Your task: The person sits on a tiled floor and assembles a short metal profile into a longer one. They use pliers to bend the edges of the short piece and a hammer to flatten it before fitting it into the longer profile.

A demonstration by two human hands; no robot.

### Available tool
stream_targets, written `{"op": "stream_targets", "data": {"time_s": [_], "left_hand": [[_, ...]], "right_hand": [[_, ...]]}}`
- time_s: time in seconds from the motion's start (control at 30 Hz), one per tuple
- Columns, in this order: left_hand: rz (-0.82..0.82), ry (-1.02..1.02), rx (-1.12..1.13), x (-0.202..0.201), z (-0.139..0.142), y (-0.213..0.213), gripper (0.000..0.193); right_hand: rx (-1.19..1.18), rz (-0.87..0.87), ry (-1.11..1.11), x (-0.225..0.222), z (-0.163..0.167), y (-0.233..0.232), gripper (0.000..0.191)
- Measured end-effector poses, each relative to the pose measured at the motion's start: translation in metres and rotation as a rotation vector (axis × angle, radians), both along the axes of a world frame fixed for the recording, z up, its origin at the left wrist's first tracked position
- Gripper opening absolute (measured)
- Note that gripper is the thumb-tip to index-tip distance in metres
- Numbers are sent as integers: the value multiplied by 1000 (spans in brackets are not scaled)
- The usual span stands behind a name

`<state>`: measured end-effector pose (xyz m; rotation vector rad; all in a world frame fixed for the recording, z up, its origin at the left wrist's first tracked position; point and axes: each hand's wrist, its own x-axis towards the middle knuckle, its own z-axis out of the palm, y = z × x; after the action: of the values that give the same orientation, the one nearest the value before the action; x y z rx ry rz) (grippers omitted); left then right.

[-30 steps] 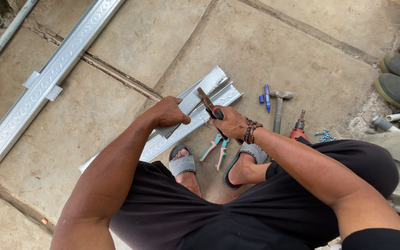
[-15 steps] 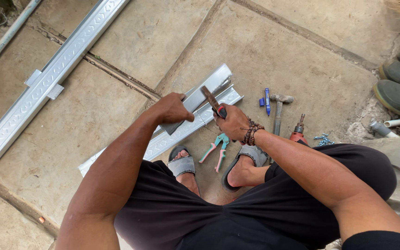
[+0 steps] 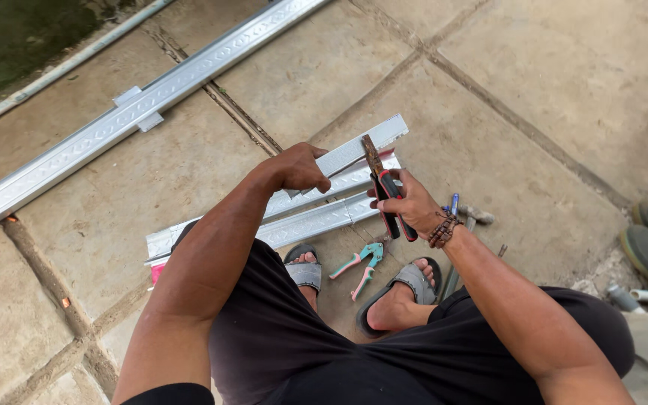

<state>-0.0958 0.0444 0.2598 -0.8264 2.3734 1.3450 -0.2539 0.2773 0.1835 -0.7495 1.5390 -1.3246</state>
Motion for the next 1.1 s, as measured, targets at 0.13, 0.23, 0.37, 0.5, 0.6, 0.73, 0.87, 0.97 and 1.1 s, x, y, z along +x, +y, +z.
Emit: {"op": "stream_targets", "data": {"time_s": [0.13, 0.23, 0.37, 0.5, 0.6, 0.73, 0.87, 0.97, 1.1], "left_hand": [[40, 4, 13, 14, 21, 0, 75], [-2, 40, -73, 21, 37, 0, 74], [138, 130, -62, 21, 49, -2, 78], [214, 214, 37, 11, 39, -19, 75], [196, 195, 99, 8, 20, -42, 75], [135, 191, 125, 12, -8, -67, 75], [78, 125, 61, 19, -22, -78, 73], [66, 86, 83, 21, -22, -77, 73], [86, -41, 100, 13, -15, -73, 81]], "right_hand": [[126, 32, 163, 5, 12, 4, 36], [103, 39, -45, 8, 25, 8, 30], [328, -47, 3, 17, 38, 18, 29], [309, -110, 10, 33, 24, 18, 28], [265, -192, -59, 34, 5, 2, 32], [188, -105, 210, 28, -14, -20, 31], [104, -80, 373, 27, -22, -46, 41], [52, -63, 325, 35, -27, -61, 45], [62, -48, 261, 36, -35, -72, 44]]}}
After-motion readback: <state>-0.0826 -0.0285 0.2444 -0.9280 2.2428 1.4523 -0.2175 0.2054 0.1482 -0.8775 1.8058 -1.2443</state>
